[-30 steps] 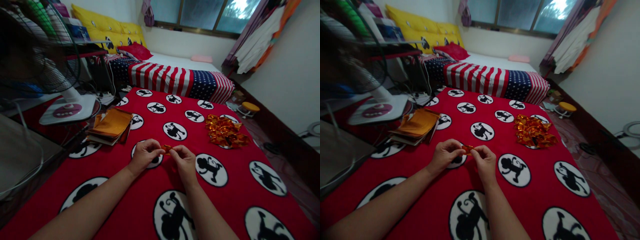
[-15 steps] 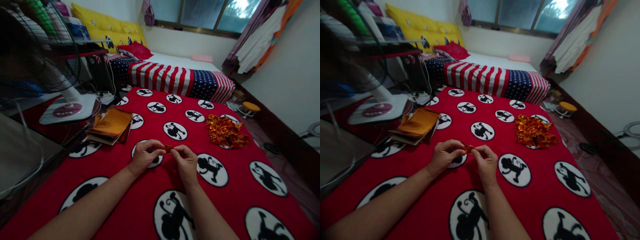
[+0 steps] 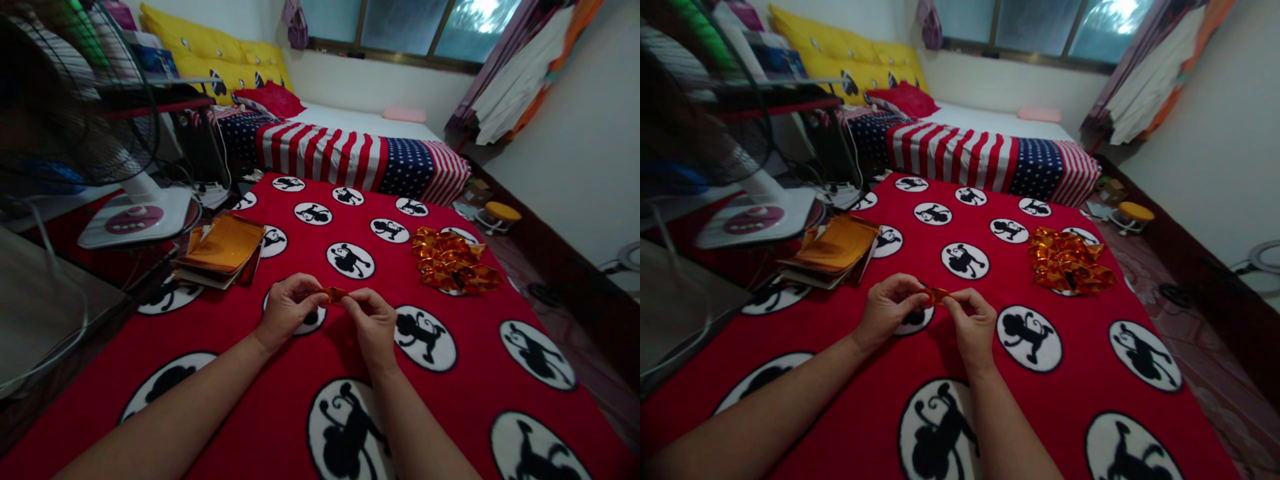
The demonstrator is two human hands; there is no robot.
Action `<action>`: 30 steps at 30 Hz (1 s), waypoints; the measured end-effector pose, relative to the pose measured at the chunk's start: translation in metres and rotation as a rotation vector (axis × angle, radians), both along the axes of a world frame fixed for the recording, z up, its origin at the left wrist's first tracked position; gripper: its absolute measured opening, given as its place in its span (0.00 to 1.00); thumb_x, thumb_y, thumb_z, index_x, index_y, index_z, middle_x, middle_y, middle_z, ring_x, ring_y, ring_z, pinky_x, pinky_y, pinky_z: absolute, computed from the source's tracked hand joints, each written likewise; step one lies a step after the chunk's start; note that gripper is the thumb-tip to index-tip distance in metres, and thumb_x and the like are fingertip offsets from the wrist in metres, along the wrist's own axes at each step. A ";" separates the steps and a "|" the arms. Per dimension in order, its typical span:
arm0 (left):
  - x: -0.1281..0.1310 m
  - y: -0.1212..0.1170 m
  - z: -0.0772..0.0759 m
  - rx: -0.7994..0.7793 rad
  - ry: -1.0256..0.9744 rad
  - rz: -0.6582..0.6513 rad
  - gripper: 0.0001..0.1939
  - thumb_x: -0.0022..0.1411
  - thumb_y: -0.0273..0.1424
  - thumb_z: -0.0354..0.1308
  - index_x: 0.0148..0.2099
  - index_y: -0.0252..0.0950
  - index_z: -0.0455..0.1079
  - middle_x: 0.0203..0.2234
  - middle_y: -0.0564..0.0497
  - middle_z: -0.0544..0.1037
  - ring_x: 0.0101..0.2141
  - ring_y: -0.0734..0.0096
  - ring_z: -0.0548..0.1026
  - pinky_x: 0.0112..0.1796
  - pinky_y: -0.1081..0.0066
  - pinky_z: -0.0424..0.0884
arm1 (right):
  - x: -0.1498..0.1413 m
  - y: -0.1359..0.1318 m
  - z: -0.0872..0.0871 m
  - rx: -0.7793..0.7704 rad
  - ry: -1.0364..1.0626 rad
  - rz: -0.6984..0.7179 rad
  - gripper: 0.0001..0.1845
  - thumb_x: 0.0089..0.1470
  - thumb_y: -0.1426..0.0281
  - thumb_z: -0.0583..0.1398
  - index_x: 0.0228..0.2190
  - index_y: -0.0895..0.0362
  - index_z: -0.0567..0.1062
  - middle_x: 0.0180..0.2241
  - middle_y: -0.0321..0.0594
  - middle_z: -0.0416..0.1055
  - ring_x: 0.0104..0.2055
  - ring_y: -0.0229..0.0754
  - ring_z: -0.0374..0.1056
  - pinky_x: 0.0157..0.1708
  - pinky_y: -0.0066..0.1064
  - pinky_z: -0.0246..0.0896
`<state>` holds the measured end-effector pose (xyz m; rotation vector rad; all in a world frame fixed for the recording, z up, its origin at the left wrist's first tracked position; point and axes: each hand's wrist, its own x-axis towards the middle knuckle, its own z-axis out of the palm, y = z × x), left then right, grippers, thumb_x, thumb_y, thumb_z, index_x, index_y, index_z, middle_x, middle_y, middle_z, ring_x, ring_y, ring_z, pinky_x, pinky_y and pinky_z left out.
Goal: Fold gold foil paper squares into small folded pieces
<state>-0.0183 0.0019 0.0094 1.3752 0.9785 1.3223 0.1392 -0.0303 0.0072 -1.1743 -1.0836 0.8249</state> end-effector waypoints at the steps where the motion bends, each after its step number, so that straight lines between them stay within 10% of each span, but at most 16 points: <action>1: 0.000 0.000 0.000 -0.002 -0.003 0.004 0.12 0.50 0.34 0.68 0.34 0.34 0.71 0.26 0.52 0.78 0.26 0.72 0.78 0.28 0.76 0.75 | 0.000 0.000 0.000 -0.002 0.002 0.002 0.07 0.48 0.66 0.66 0.25 0.57 0.75 0.24 0.35 0.72 0.29 0.38 0.67 0.31 0.28 0.61; 30: -0.001 0.001 0.001 0.055 0.066 -0.002 0.09 0.52 0.35 0.66 0.34 0.34 0.76 0.28 0.49 0.81 0.28 0.70 0.79 0.31 0.75 0.75 | -0.001 0.002 0.000 -0.026 0.062 -0.007 0.08 0.46 0.66 0.67 0.24 0.57 0.76 0.23 0.34 0.71 0.27 0.37 0.66 0.29 0.27 0.61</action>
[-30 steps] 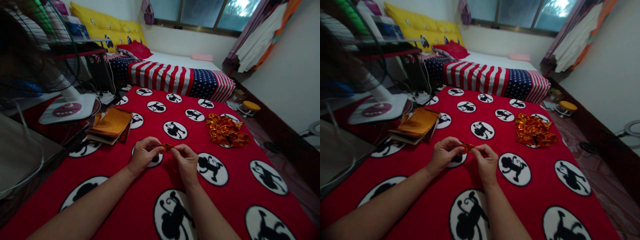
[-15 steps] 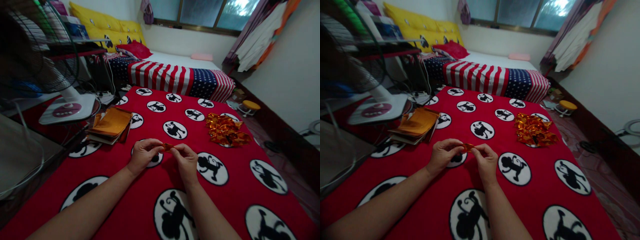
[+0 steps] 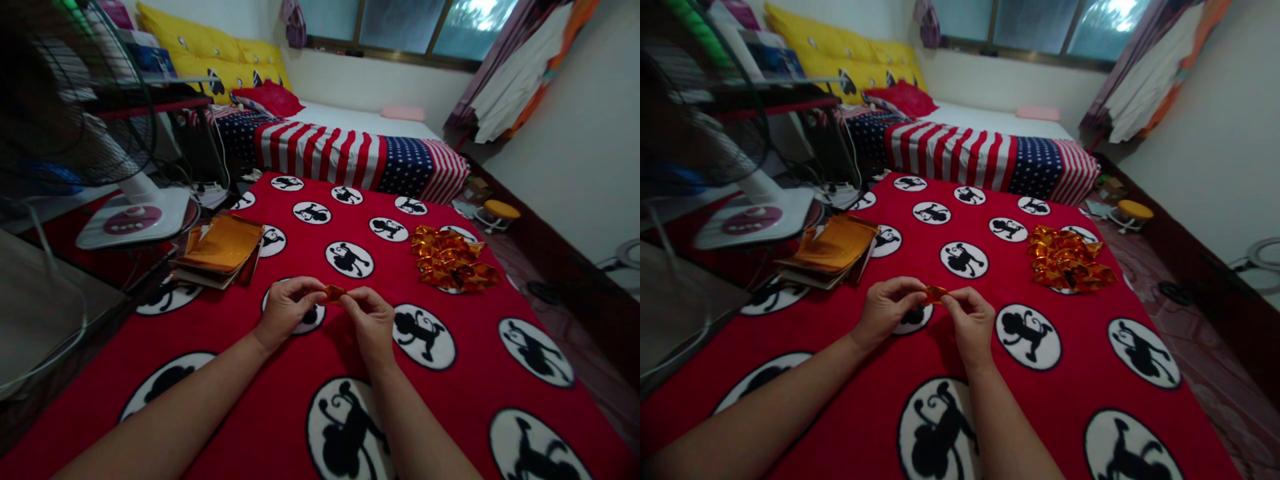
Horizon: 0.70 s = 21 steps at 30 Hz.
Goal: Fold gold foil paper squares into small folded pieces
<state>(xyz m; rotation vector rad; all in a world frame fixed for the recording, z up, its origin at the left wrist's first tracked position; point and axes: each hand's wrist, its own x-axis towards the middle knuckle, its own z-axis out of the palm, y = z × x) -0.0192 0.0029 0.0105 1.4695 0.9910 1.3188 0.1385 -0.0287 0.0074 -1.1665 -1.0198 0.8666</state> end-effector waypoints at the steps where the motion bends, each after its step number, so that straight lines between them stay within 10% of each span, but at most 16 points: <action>1: 0.000 0.000 0.000 -0.005 -0.005 -0.002 0.09 0.52 0.35 0.66 0.34 0.34 0.76 0.28 0.49 0.81 0.28 0.70 0.79 0.31 0.75 0.75 | 0.000 0.000 0.000 0.004 0.004 0.000 0.08 0.46 0.66 0.67 0.24 0.57 0.76 0.23 0.34 0.71 0.27 0.37 0.66 0.29 0.27 0.61; 21: -0.001 -0.004 0.012 -0.158 -0.209 -0.054 0.11 0.50 0.33 0.68 0.35 0.33 0.75 0.25 0.50 0.81 0.25 0.71 0.78 0.28 0.76 0.74 | 0.004 0.002 0.000 0.062 0.132 0.060 0.06 0.45 0.68 0.67 0.25 0.55 0.75 0.28 0.34 0.71 0.32 0.37 0.67 0.35 0.29 0.63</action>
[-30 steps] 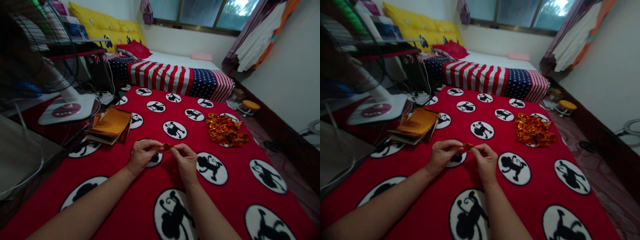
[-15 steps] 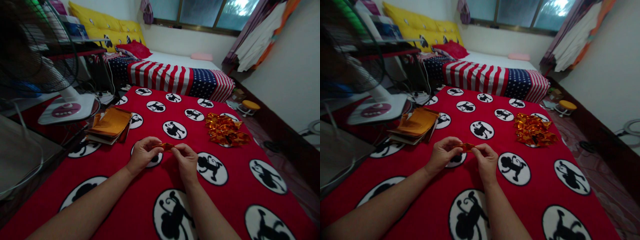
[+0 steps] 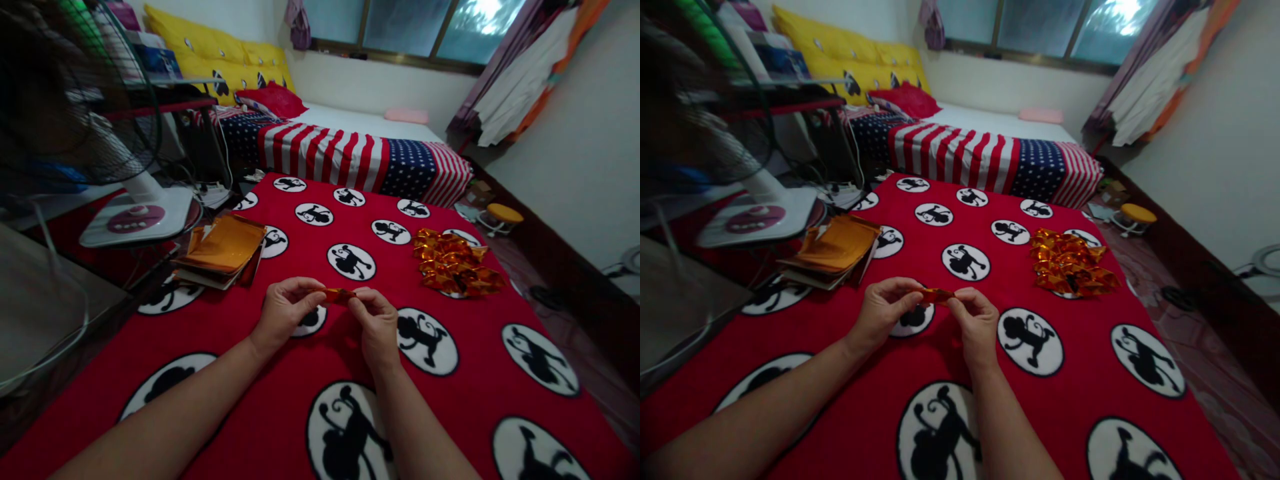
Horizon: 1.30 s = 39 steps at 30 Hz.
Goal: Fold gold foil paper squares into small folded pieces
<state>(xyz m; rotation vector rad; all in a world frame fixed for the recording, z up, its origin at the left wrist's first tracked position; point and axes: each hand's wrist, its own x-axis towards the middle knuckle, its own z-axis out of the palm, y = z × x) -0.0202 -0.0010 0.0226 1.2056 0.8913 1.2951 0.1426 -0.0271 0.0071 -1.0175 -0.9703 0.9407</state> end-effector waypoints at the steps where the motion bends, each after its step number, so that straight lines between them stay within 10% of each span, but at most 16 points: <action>1: 0.000 0.001 0.000 0.009 -0.002 0.025 0.11 0.50 0.33 0.68 0.35 0.33 0.75 0.25 0.50 0.81 0.25 0.72 0.78 0.28 0.77 0.74 | -0.001 -0.001 0.000 0.004 -0.024 0.045 0.06 0.46 0.68 0.67 0.25 0.55 0.75 0.28 0.34 0.71 0.32 0.37 0.67 0.35 0.29 0.63; 6: 0.000 0.004 -0.002 -0.023 -0.072 0.101 0.17 0.50 0.34 0.68 0.42 0.33 0.73 0.27 0.51 0.80 0.27 0.75 0.77 0.27 0.80 0.71 | -0.007 -0.007 0.003 -0.088 -0.125 0.246 0.08 0.46 0.67 0.67 0.24 0.56 0.73 0.25 0.34 0.70 0.27 0.36 0.65 0.29 0.27 0.60; 15: 0.006 -0.003 -0.001 -0.136 -0.097 -0.028 0.12 0.51 0.34 0.67 0.36 0.31 0.77 0.32 0.47 0.82 0.32 0.68 0.79 0.35 0.74 0.75 | -0.010 -0.007 0.003 -0.121 -0.174 0.200 0.09 0.47 0.66 0.66 0.26 0.57 0.72 0.24 0.34 0.71 0.26 0.36 0.66 0.28 0.27 0.62; 23: 0.006 -0.002 0.000 -0.119 0.004 -0.049 0.09 0.51 0.31 0.67 0.34 0.32 0.79 0.30 0.48 0.82 0.31 0.69 0.79 0.34 0.77 0.74 | -0.012 -0.009 0.010 0.222 -0.535 -0.127 0.09 0.52 0.71 0.63 0.38 0.53 0.76 0.38 0.39 0.68 0.40 0.41 0.67 0.37 0.33 0.65; 39: 0.007 -0.004 -0.001 -0.046 0.107 -0.038 0.09 0.50 0.30 0.67 0.35 0.31 0.79 0.30 0.48 0.83 0.31 0.68 0.80 0.34 0.76 0.75 | -0.010 -0.009 0.005 0.332 -0.672 -0.226 0.08 0.53 0.75 0.63 0.36 0.51 0.78 0.32 0.38 0.67 0.35 0.40 0.65 0.36 0.34 0.64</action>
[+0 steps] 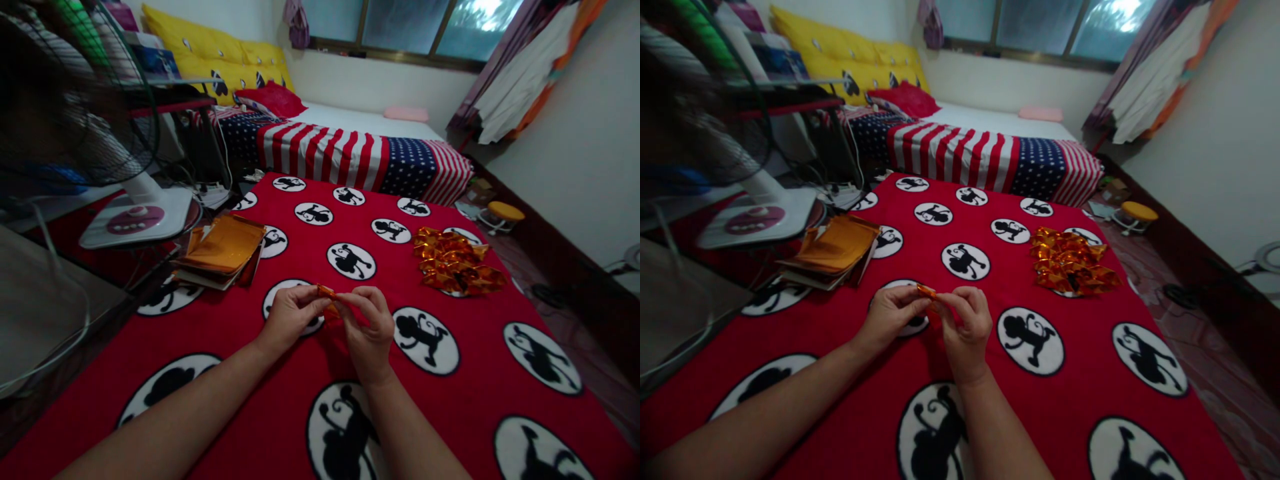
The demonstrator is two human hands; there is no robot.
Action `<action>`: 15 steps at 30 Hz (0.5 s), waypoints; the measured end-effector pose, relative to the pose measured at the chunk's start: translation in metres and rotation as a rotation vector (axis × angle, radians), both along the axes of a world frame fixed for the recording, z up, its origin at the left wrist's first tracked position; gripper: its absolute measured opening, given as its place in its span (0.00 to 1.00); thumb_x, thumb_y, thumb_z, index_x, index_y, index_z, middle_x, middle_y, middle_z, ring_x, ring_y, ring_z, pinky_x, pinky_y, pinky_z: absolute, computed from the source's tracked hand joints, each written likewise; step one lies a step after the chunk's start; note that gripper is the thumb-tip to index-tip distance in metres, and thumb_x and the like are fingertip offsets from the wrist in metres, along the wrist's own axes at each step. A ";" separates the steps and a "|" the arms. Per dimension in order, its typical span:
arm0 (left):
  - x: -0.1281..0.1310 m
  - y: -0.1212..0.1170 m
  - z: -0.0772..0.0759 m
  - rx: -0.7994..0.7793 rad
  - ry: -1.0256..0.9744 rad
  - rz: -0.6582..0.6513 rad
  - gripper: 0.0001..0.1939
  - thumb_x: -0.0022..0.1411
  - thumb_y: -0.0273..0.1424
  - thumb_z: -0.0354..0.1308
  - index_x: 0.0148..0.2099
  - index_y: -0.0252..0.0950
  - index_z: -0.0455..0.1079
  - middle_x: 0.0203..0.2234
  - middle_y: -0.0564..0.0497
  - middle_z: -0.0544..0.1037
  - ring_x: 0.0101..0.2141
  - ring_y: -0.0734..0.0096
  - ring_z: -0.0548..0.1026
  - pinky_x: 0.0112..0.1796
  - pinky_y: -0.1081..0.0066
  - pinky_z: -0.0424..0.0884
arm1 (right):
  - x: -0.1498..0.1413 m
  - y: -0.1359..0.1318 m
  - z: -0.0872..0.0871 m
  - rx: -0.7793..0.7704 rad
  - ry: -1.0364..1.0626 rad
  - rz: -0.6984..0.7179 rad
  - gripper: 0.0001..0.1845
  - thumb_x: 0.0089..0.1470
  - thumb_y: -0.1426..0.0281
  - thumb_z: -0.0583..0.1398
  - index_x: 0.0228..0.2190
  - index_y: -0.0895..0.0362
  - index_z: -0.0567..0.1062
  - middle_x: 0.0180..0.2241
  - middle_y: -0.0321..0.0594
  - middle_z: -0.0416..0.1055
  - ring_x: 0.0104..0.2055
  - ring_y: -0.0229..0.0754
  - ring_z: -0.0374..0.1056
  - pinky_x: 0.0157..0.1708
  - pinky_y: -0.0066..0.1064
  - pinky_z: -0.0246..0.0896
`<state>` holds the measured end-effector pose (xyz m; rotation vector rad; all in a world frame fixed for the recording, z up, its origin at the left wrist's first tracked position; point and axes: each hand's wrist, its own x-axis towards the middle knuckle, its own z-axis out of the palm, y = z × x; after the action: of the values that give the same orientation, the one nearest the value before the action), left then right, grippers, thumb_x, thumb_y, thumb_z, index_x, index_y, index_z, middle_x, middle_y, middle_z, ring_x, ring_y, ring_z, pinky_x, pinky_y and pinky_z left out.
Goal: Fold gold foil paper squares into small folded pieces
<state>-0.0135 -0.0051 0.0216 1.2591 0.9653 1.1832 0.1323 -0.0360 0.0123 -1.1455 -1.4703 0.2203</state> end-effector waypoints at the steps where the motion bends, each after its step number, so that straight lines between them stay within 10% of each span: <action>1: 0.000 0.000 -0.001 0.000 -0.002 -0.005 0.09 0.51 0.30 0.66 0.36 0.32 0.79 0.30 0.48 0.83 0.31 0.68 0.80 0.34 0.76 0.75 | 0.000 0.000 -0.001 0.004 -0.010 -0.005 0.08 0.53 0.75 0.63 0.36 0.51 0.78 0.32 0.38 0.67 0.35 0.40 0.66 0.35 0.34 0.64; 15: 0.000 0.000 -0.003 -0.007 -0.038 -0.036 0.09 0.50 0.31 0.67 0.35 0.33 0.79 0.29 0.49 0.82 0.31 0.68 0.80 0.34 0.77 0.75 | -0.001 -0.001 0.006 -0.007 -0.016 -0.002 0.05 0.53 0.74 0.63 0.34 0.53 0.78 0.31 0.38 0.67 0.35 0.40 0.66 0.35 0.34 0.64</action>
<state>-0.0136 -0.0051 0.0189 1.2396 0.9150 1.1708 0.1308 -0.0365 0.0187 -1.1567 -1.4838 0.2153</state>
